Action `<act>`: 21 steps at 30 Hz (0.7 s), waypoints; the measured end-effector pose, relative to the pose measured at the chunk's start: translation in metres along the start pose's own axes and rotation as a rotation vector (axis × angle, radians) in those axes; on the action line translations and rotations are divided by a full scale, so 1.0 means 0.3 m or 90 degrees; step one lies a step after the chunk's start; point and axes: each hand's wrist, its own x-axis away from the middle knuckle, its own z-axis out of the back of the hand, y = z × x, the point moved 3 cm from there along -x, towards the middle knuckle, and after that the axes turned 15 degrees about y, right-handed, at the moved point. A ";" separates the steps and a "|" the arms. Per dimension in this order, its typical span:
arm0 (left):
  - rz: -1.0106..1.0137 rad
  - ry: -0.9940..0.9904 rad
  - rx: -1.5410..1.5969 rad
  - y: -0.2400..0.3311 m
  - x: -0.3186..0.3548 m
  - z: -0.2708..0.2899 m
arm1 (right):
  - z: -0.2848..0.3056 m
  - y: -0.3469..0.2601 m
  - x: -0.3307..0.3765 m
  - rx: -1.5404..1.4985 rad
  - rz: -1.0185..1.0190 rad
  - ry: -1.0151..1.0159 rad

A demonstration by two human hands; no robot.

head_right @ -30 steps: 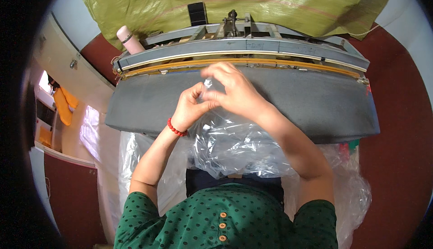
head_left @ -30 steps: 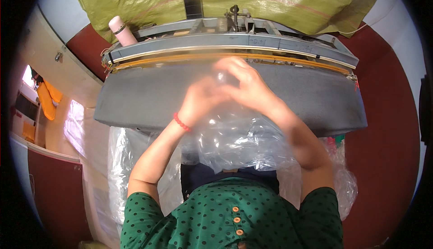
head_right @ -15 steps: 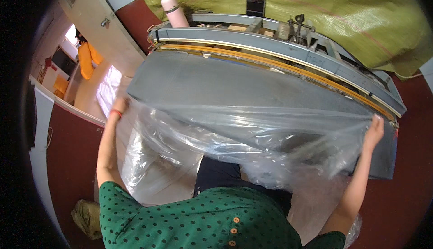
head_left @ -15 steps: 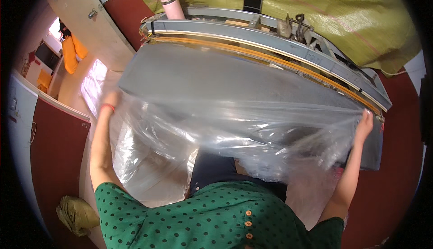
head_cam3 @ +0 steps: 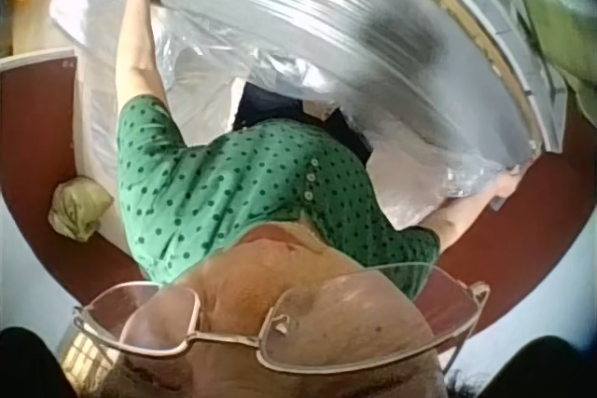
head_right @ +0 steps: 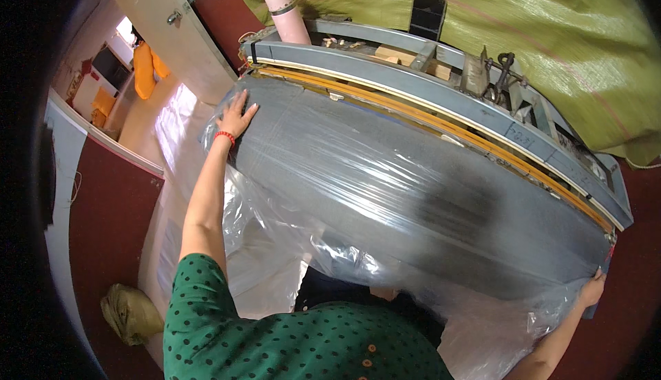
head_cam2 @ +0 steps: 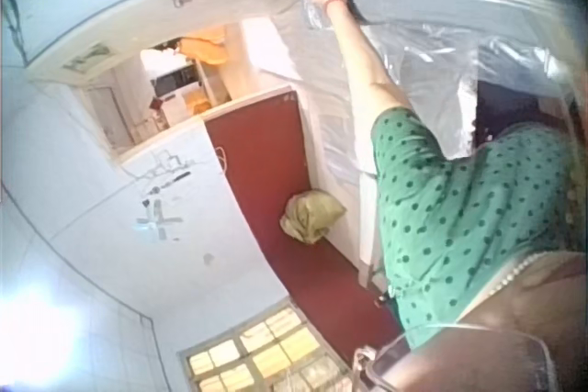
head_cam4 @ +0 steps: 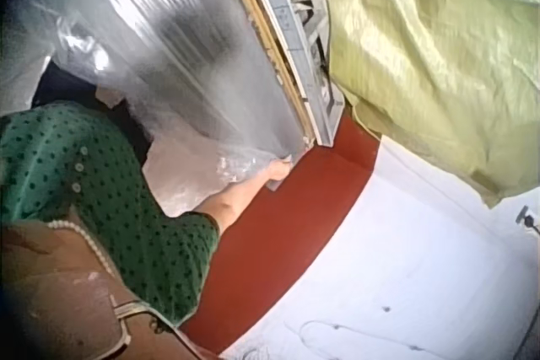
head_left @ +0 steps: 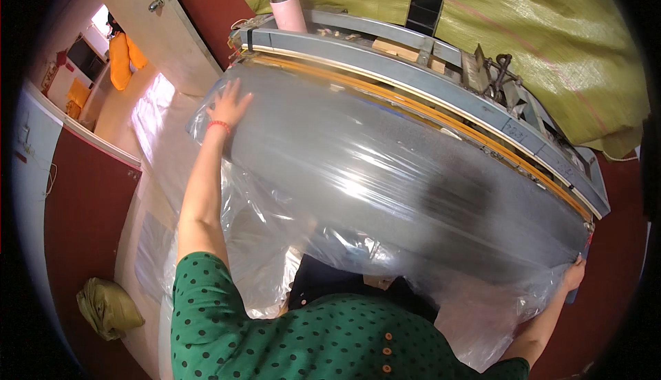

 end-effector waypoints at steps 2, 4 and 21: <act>0.016 -0.018 -0.014 -0.043 -0.039 -0.024 | 0.041 -0.071 -0.008 0.010 0.012 0.004; 0.032 -0.024 -0.007 -0.058 -0.059 -0.022 | -0.005 -0.063 -0.024 0.009 0.019 -0.001; 0.182 0.125 0.009 -0.936 0.532 -0.336 | -0.084 -0.007 -0.282 -0.358 0.040 0.005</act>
